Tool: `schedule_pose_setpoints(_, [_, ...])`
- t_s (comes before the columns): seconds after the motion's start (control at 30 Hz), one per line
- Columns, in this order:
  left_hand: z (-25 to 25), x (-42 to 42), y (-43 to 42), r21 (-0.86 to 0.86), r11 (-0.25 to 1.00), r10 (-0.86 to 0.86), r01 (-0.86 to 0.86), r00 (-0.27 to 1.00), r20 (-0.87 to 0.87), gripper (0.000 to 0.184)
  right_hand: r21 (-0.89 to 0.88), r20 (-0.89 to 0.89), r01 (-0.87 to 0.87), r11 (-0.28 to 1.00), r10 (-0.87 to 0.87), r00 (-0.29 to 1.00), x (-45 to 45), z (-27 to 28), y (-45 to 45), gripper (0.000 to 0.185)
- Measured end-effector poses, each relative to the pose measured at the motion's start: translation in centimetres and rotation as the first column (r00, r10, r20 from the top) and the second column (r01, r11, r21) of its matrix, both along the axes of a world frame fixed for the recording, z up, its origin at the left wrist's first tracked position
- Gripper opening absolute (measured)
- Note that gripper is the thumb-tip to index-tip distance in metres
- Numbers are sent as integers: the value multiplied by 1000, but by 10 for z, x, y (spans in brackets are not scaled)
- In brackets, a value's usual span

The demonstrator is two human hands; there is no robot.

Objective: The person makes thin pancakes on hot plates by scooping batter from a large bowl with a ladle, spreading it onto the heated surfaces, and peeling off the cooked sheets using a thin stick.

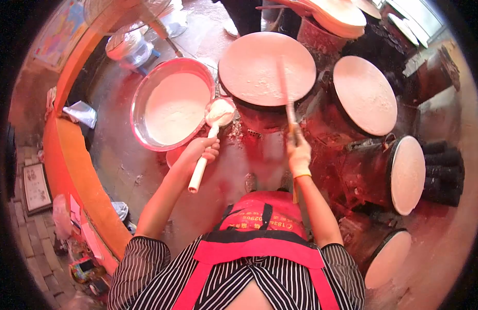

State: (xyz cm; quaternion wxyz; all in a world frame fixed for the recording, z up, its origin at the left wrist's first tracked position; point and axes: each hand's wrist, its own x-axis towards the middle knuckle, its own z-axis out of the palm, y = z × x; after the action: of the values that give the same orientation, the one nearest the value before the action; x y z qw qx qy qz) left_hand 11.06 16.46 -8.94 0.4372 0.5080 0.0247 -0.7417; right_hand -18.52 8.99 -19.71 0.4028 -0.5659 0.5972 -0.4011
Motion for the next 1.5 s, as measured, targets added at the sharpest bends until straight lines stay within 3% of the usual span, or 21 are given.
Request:
schedule_pose_setpoints(0.07, [-19,10,11,5,1000,-25,25,996,-82,15,256,69,-216,942,205,976,12,1,24,41])
schedule_pose_setpoints(0.1, [-29,11,16,-12,998,-58,57,992,-112,15,179,8,-319,931,323,946,14,-6,32,42])
schedule_pose_setpoints(0.13, [-18,0,21,-42,996,-82,81,997,-5,15,110,-78,-399,910,408,909,12,-12,34,44])
schedule_pose_setpoints(0.17, [-37,5,21,1,992,-126,127,985,-116,14,99,-127,-361,927,372,920,7,9,28,45])
schedule_pose_setpoints(0.2, [-45,3,20,65,996,-37,67,923,-382,13,95,-182,-318,943,331,926,-3,30,18,47])
schedule_pose_setpoints(0.27, [-65,-11,14,126,990,-3,60,912,-411,15,-81,-238,-82,993,61,969,-40,26,-14,43])
schedule_pose_setpoints(0.33, [-56,-32,13,181,983,105,-18,868,-486,16,25,-307,-8,1000,15,952,-100,5,-56,36])
schedule_pose_setpoints(0.4, [-50,-49,7,180,984,106,-15,856,-505,17,-67,-638,70,995,-96,764,-159,28,-78,25])
schedule_pose_setpoints(0.47, [-43,-96,-15,209,978,133,-24,839,-528,18,-92,-762,88,992,-127,635,-244,28,-105,25])
schedule_pose_setpoints(0.5, [-29,-128,-24,165,985,129,-49,847,-516,19,-142,-822,142,980,-197,535,-284,29,-109,29])
schedule_pose_setpoints(0.6, [-18,-189,-56,79,996,76,-43,864,-498,22,18,-879,313,949,-134,458,-363,43,-123,63])
schedule_pose_setpoints(0.7, [-2,-230,-79,80,995,97,-60,777,-622,29,19,-870,324,946,-144,472,-388,28,-131,74])
schedule_pose_setpoints(0.73, [7,-245,-86,93,992,124,-83,746,-655,30,71,-829,324,943,-124,545,-391,28,-134,65])
schedule_pose_setpoints(0.83, [27,-283,-108,87,994,108,-67,743,-660,31,-160,-766,239,958,-274,582,-409,6,-140,34])
schedule_pose_setpoints(0.93, [34,-301,-127,73,997,50,-5,777,-628,25,-30,-725,269,963,-206,657,-423,39,-137,27])
schedule_pose_setpoints(1.0, [36,-315,-142,87,995,30,38,746,-665,25,125,-345,417,900,-355,869,-444,74,-133,26])
schedule_pose_setpoints(1.1, [36,-326,-160,70,996,-4,61,783,-622,25,-98,154,567,818,-551,820,-500,73,-109,28])
schedule_pose_setpoints(1.2, [41,-333,-172,76,994,-13,75,789,-614,25,-374,298,567,733,-484,823,-562,132,-61,26])
schedule_pose_setpoints(1.37, [43,-328,-185,123,992,50,32,792,-608,25,-537,323,612,581,-528,785,-634,198,-41,25])
schedule_pose_setpoints(1.47, [49,-313,-181,148,988,130,-46,764,-632,25,-517,157,691,506,-737,657,-578,262,-91,23])
schedule_pose_setpoints(1.5, [42,-306,-180,181,982,168,-59,710,-684,26,-566,104,606,559,-681,725,-582,251,-112,26])
